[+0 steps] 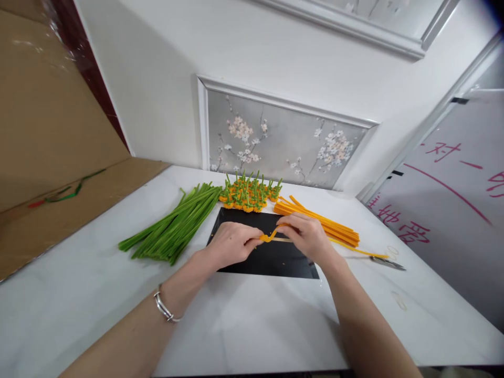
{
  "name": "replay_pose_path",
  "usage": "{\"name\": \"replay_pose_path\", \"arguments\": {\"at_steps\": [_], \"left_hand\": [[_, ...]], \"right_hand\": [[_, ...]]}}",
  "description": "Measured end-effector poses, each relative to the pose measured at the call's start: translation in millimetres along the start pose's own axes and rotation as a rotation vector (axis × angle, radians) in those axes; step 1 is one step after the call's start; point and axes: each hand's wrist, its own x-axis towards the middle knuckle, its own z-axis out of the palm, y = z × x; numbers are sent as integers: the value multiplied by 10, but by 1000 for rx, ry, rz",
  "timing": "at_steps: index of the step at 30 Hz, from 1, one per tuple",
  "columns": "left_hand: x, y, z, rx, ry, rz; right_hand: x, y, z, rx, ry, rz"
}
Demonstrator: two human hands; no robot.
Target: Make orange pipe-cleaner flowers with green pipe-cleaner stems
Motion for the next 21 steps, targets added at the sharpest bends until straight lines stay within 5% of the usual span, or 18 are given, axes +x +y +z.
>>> {"name": "replay_pose_path", "arguments": {"at_steps": [10,21], "left_hand": [[7,65,-17,-163,57,79],[-1,-68,-4,-66,239,-138]], "right_hand": [[36,265,91,178,-212,128],[-65,-12,196,74,-402,22]]}}
